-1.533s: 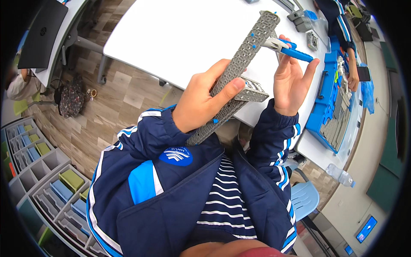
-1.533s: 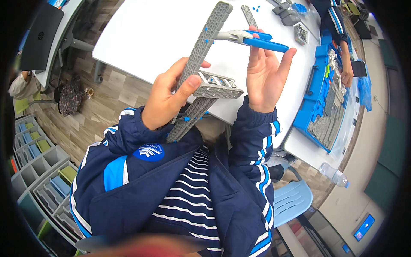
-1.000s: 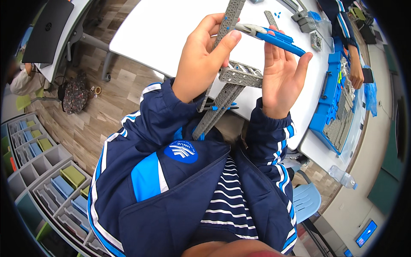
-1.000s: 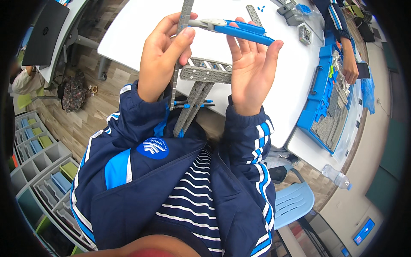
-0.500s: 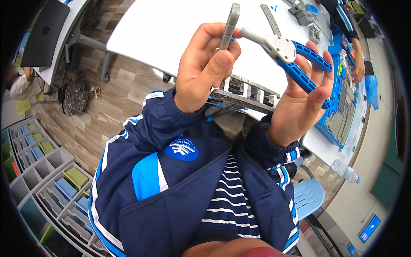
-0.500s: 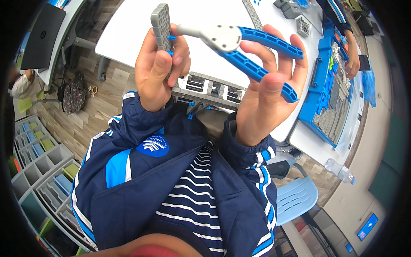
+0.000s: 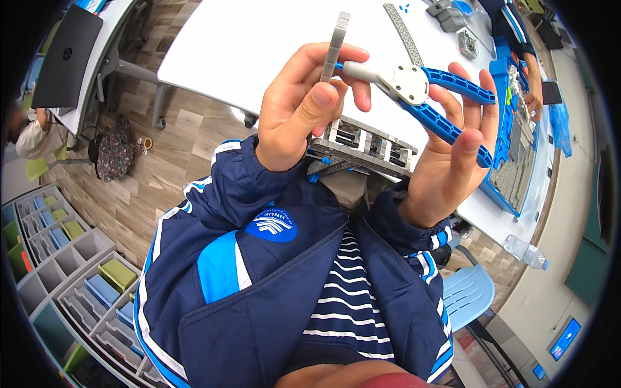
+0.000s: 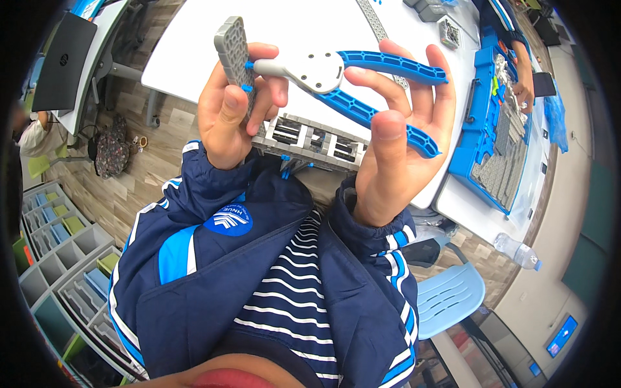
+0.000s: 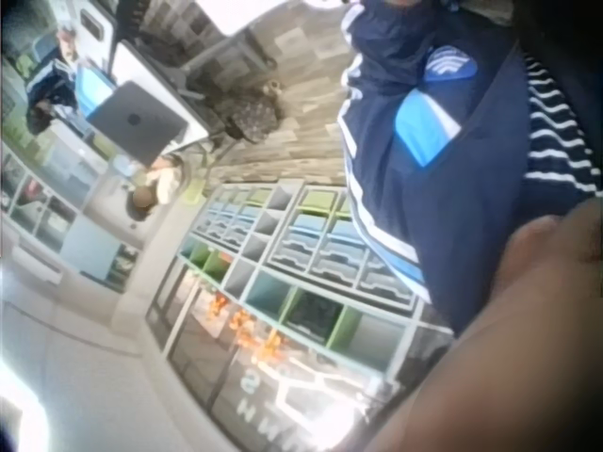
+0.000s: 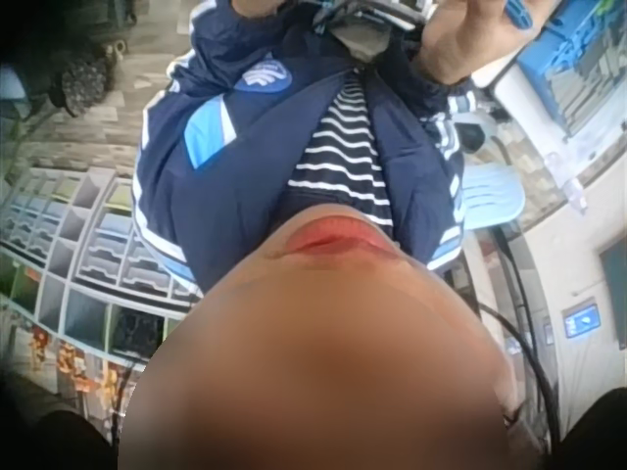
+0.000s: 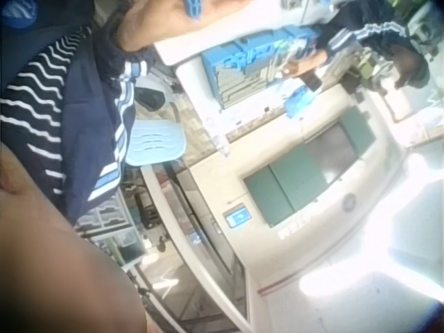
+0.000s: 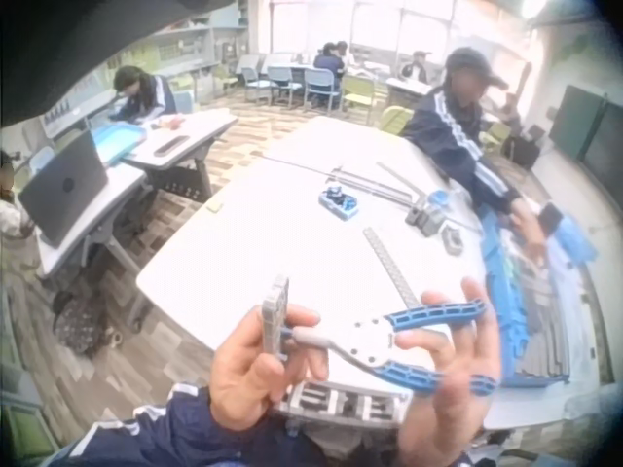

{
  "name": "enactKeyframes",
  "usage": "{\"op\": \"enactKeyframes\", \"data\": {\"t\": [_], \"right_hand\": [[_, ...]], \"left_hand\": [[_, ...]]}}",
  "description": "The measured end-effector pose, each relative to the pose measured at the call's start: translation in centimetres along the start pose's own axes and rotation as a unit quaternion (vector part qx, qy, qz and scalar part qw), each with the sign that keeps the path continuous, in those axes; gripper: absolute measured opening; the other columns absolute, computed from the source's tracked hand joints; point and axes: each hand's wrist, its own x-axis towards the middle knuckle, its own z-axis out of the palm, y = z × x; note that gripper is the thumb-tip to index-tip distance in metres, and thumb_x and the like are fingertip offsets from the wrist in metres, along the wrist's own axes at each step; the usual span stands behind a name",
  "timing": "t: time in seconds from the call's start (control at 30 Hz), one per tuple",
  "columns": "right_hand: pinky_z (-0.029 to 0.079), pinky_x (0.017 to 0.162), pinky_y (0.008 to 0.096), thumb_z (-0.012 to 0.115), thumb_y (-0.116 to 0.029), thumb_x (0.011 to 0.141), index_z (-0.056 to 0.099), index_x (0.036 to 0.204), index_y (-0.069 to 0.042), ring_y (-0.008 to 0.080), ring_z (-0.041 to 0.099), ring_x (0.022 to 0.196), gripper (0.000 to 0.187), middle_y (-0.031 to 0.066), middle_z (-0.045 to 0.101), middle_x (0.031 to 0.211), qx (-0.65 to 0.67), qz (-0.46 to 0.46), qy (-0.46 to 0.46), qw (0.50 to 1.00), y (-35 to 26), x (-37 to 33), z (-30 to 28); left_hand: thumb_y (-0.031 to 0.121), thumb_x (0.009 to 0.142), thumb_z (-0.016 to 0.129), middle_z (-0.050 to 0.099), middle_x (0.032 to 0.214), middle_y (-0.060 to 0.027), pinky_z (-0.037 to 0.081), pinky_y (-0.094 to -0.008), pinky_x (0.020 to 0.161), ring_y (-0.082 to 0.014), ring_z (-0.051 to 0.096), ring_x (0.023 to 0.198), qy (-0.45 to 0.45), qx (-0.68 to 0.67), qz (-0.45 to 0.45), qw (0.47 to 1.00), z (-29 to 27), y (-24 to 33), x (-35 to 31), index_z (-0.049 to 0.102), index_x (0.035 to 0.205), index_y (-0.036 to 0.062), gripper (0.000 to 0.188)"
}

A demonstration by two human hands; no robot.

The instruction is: The person assembles a mechanical structure using gray perforated beams, blue connectors, and a blue gear. They connect beams into a cross-shaped frame, attach a gear, and repeatedly adjust and inspect the assembly while occasionally referencing a smartphone on the table.

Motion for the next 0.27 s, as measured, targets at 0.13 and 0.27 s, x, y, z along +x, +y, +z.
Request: {"op": "enactKeyframes", "data": {"t": [0.13, 0.27], "right_hand": [[0.052, 0.095, 0.0381, 0.082, -0.038, 0.081, 0.027, 0.145, 0.009, 0.0330, 0.068, 0.104, 0.096, 0.0321, 0.051, 0.131, 0.007, 0.009, -0.009, 1.000, 0.0, -0.1, -0.3], [0.052, 0.098, 0.0442, 0.080, -0.041, 0.082, 0.026, 0.146, 0.006, 0.0337, 0.068, 0.106, 0.096, 0.0324, 0.049, 0.134, -0.018, 0.035, -0.002, 0.999, 0.1, -0.9, -0.5]], "left_hand": [[0.040, 0.104, 0.048, 0.066, 0.095, -0.0137, 0.032, -0.0144, 0.053, 0.0001, 0.035, 0.055, -0.011, 0.007, -0.018, 1.000, 0.3, 0.0, -0.1, 0.046, 0.134, -0.0042, 0.053], [0.040, 0.104, 0.049, 0.067, 0.097, -0.0141, 0.033, -0.0132, 0.054, -0.0001, 0.036, 0.056, -0.019, 0.008, -0.019, 1.000, 0.0, 0.0, 0.0, 0.043, 0.138, -0.0031, 0.055]]}}
